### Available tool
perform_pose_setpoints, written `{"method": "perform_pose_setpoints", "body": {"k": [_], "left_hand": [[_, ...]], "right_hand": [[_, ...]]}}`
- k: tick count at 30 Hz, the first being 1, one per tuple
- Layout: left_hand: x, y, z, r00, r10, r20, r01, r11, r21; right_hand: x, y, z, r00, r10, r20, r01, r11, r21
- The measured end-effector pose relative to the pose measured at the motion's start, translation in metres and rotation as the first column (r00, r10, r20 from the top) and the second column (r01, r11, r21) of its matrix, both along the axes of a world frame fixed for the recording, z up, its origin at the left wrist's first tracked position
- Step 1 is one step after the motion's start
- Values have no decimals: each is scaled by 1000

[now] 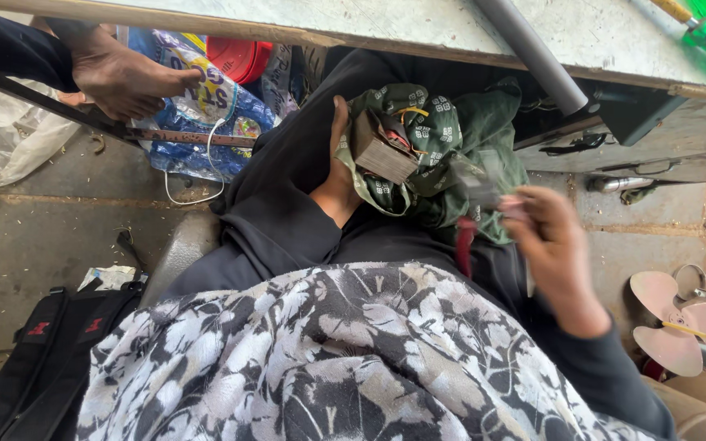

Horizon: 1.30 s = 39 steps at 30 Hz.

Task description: The person disassembles an electrical transformer by hand using pliers, a screwdriver, and a hammer to remove the metal casing and components.

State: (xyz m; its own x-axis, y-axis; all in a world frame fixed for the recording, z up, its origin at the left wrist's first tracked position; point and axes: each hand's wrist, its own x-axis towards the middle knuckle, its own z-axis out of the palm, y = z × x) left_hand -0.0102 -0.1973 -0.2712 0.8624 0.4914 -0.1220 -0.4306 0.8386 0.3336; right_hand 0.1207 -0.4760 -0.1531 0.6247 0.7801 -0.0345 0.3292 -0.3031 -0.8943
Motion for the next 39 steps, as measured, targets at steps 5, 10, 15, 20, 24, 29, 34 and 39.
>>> {"method": "perform_pose_setpoints", "body": {"k": [5, 10, 15, 20, 24, 29, 34, 39], "left_hand": [[-1, -9, 6, 999, -23, 26, 21, 998, 59], [2, -11, 7, 999, -44, -29, 44, 999, 31], [3, -11, 4, 996, -75, -43, 78, 995, 67], [5, -12, 3, 996, -84, -20, 85, 995, 45], [7, -12, 1, 994, -88, -57, 92, 993, 72], [8, -15, -4, 991, -117, -72, 120, 992, 43], [10, -15, -8, 993, -104, -55, 107, 993, 55], [10, -15, -9, 990, -93, -110, 106, 987, 118]], "right_hand": [[-28, 33, -25, 981, 181, 66, -175, 980, -93], [-35, 37, -36, 989, 146, -5, -146, 989, -7], [-35, 34, -36, 996, 50, 73, -44, 996, -76], [-36, 40, -27, 970, 38, 242, -2, 989, -147], [-35, 46, -15, 965, 53, 258, 0, 980, -201], [-29, 58, -11, 987, 52, 150, -31, 990, -134], [-24, 61, -12, 971, 102, 218, -66, 984, -165], [-25, 58, -9, 958, 132, 253, -77, 974, -215]]}}
